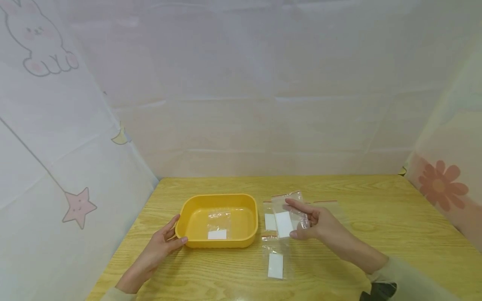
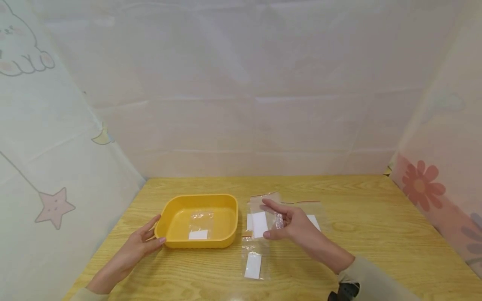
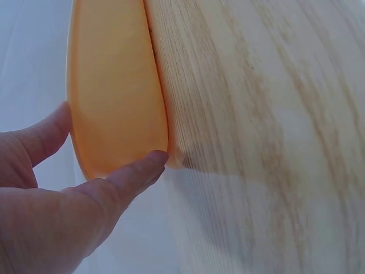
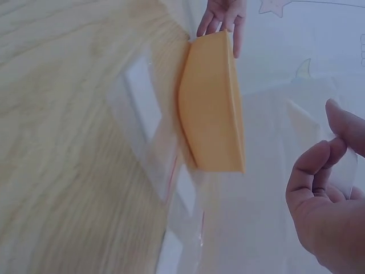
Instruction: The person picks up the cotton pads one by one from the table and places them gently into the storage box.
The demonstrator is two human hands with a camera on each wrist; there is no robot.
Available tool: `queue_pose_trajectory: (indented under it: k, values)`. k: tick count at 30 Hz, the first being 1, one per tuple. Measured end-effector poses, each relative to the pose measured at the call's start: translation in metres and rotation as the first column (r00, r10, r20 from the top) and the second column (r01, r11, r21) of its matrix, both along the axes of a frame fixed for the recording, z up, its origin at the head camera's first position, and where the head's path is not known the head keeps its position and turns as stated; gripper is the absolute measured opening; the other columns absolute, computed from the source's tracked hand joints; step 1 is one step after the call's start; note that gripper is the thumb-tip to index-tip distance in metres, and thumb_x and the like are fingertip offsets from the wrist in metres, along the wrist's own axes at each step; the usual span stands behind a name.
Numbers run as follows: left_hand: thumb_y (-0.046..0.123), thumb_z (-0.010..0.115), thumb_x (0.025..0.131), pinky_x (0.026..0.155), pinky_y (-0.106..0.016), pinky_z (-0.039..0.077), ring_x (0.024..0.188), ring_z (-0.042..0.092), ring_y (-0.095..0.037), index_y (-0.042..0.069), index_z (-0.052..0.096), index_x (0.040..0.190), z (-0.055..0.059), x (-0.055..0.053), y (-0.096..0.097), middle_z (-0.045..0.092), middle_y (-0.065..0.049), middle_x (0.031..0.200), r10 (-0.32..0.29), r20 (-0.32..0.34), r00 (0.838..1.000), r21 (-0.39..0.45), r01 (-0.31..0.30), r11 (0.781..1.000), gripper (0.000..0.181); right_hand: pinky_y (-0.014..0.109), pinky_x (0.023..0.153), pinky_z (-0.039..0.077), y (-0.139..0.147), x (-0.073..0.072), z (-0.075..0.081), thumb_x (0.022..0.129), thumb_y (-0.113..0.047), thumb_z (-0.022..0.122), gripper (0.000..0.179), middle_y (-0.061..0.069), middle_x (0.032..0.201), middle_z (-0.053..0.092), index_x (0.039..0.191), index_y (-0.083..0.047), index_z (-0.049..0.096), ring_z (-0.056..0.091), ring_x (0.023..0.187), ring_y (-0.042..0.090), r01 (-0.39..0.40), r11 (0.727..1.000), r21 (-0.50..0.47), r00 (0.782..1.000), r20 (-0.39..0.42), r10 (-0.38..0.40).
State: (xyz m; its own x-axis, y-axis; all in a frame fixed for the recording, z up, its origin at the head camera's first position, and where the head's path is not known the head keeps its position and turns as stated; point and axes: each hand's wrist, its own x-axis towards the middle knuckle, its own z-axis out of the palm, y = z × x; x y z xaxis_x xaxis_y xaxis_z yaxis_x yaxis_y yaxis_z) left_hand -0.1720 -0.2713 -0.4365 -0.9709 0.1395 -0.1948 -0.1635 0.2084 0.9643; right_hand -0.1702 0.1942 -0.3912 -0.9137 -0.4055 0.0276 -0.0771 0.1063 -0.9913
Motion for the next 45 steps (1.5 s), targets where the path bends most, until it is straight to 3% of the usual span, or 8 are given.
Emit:
queue_pose_trajectory:
  k: [11,15,21,22,27,32,37,45]
  values:
    - [0.009,0.07,0.103,0.106,-0.047,0.052,0.146,0.038,-0.048,0.009,0.013,0.17,0.001,0.0,0.0,0.03,-0.032,0.164,-0.009,-0.004,1.0,0.004,0.009,1.0,0.088,0.048,0.124,0.025,-0.036,-0.033,0.007,0.088,-0.009,0.086,0.09,0.002,0.167,0.039,0.165,-0.015,0.039,0.006,0.161,0.025,-0.044,0.997,-0.065,0.999,0.006,0.044]
    - [0.008,0.07,0.103,0.106,-0.048,0.051,0.147,0.037,-0.048,0.009,0.013,0.17,0.002,0.0,0.0,0.029,-0.031,0.164,-0.019,-0.006,1.0,0.004,0.019,1.0,0.088,0.034,0.118,0.037,-0.052,-0.043,0.007,0.092,-0.005,0.081,0.088,0.005,0.17,0.034,0.166,-0.013,0.034,0.003,0.161,0.025,-0.087,0.986,-0.144,0.995,0.032,0.092]
    - [0.008,0.069,0.103,0.107,-0.048,0.051,0.146,0.037,-0.049,0.008,0.013,0.17,0.003,0.001,0.001,0.029,-0.032,0.164,-0.021,-0.008,1.0,-0.002,0.021,1.0,0.087,0.022,0.092,0.051,-0.079,-0.056,0.001,0.095,0.003,0.074,0.088,0.01,0.171,0.03,0.168,-0.007,0.027,0.06,0.114,0.008,-0.152,0.955,-0.253,0.983,0.061,0.173]
    - [0.008,0.069,0.103,0.106,-0.048,0.051,0.146,0.037,-0.049,0.008,0.013,0.17,0.003,0.001,0.001,0.029,-0.032,0.164,-0.018,-0.01,1.0,-0.006,0.018,1.0,0.087,0.022,0.086,0.052,-0.083,-0.057,0.0,0.095,0.003,0.073,0.087,0.011,0.171,0.031,0.167,-0.006,0.026,0.058,0.091,0.007,-0.16,0.952,-0.26,0.982,0.058,0.18]
    - [0.009,0.07,0.103,0.106,-0.046,0.052,0.146,0.038,-0.049,0.008,0.015,0.17,0.001,0.0,0.001,0.03,-0.033,0.163,-0.01,-0.014,1.0,-0.02,0.01,1.0,0.087,0.022,0.071,0.048,-0.104,-0.065,-0.007,0.096,0.005,0.071,0.085,0.014,0.17,0.032,0.167,-0.003,0.025,0.06,0.093,0.004,-0.174,0.942,-0.287,0.976,0.074,0.203]
    - [0.013,0.073,0.102,0.105,-0.044,0.053,0.145,0.039,-0.048,0.008,0.015,0.17,0.0,0.0,0.001,0.031,-0.033,0.162,-0.007,-0.018,1.0,-0.02,0.007,1.0,0.089,0.022,0.068,0.047,-0.126,-0.072,-0.01,0.094,0.005,0.073,0.084,0.013,0.167,0.037,0.165,-0.002,0.03,0.058,0.122,0.01,-0.136,0.95,-0.282,0.976,0.127,0.177]
    - [0.011,0.071,0.103,0.106,-0.044,0.052,0.146,0.039,-0.047,0.01,0.016,0.17,0.0,0.0,0.001,0.031,-0.032,0.163,0.003,-0.013,1.0,-0.016,-0.004,1.0,0.087,0.022,0.065,0.046,-0.148,-0.075,-0.015,0.092,0.005,0.076,0.083,0.015,0.164,0.042,0.163,0.001,0.034,0.058,0.081,0.011,-0.091,0.966,-0.24,0.975,0.177,0.136]
    - [0.012,0.073,0.102,0.106,-0.045,0.051,0.146,0.039,-0.047,0.009,0.016,0.17,-0.001,0.0,0.001,0.032,-0.032,0.162,0.009,-0.01,1.0,-0.018,-0.009,1.0,0.089,0.021,0.065,0.047,-0.174,-0.079,-0.03,0.09,0.008,0.076,0.081,0.023,0.164,0.038,0.16,0.007,0.035,0.053,0.071,0.011,-0.052,0.965,-0.257,0.959,0.256,0.12]
